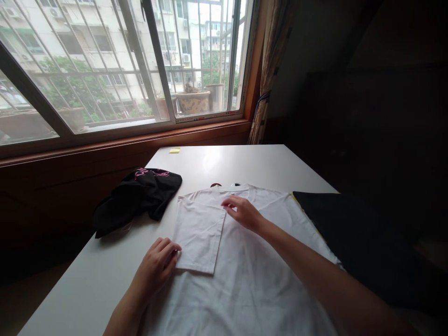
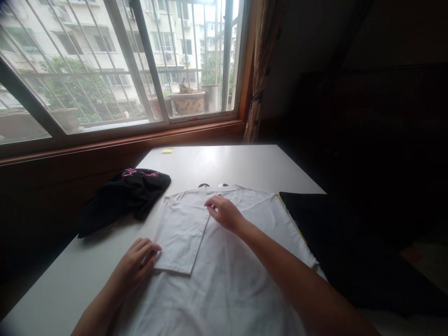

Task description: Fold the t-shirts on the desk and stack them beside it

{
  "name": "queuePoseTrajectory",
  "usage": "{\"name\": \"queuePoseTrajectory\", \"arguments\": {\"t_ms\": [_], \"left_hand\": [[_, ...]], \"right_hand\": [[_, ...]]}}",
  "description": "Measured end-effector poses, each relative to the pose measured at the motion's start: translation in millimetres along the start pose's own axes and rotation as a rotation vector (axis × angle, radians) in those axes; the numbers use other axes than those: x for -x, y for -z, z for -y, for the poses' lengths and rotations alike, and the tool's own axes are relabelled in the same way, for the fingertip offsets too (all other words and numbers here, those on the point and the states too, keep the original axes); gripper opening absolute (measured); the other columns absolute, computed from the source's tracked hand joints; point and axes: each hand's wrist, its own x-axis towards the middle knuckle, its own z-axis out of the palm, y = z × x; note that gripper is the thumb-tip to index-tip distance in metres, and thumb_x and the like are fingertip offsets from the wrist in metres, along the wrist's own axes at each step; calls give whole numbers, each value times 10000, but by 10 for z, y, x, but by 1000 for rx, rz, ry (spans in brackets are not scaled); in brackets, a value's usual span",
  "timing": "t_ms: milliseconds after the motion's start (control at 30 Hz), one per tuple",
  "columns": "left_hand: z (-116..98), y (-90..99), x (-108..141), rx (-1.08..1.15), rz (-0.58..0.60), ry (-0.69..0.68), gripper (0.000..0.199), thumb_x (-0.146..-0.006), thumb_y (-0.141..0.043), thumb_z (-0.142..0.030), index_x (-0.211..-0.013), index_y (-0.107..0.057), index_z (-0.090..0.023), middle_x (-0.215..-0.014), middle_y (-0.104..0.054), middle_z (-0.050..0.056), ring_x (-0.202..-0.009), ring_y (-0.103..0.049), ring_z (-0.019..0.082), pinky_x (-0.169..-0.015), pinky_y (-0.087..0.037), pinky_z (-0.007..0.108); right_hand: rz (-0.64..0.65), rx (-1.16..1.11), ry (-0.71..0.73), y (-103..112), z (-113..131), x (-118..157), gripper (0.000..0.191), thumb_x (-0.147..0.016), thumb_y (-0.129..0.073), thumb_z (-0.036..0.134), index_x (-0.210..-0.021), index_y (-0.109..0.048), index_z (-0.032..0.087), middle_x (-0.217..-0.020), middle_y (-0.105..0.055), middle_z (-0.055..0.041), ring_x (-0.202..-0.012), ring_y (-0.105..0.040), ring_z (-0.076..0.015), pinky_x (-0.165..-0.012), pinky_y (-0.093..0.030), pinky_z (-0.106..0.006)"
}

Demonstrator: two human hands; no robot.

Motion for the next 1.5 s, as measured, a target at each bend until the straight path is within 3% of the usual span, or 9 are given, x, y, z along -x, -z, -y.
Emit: {"name": "queuePoseTrajectory", "arguments": {"t_ms": [167,300,400,533,1500], "left_hand": [[-6,-17,-3,2,2,33,162,-974,-526,-244,-986,-688,-245,-898,-677,51,-869,-611,227,-801,-519,349],[-29,-20,-1,6,11,57,156,-978,-536,-266,-991,-691,-252,-922,-686,49,-890,-620,227,-810,-518,343],[-30,-23,2,0,27,58,149,-981,-546,-278,-998,-692,-259,-927,-685,40,-898,-624,218,-815,-519,330],[-34,-39,13,10,4,63,159,-987,-535,-290,-1002,-689,-253,-928,-677,42,-907,-608,220,-827,-508,338],[13,-50,8,-54,-10,14,160,-977,-559,-304,-1043,-699,-261,-945,-691,42,-904,-646,219,-814,-539,321]], "right_hand": [[-87,79,-154,735,-346,606,189,-923,-568,284,-1013,-722,223,-935,-755,-52,-814,-684,-205,-744,-525,-317],[-163,236,-281,1058,-629,980,260,-963,-508,385,-907,-707,227,-781,-716,-31,-713,-634,-199,-679,-462,-307],[-160,338,-355,1050,-760,1151,316,-964,-473,413,-765,-640,233,-717,-678,-34,-679,-604,-201,-626,-403,-299],[-95,393,-388,936,-797,1209,300,-954,-462,384,-712,-565,239,-733,-673,-35,-694,-599,-197,-621,-360,-290],[-76,266,-357,919,-829,1247,233,-937,-488,360,-803,-625,228,-822,-671,-38,-775,-608,-208,-703,-410,-313]]}}
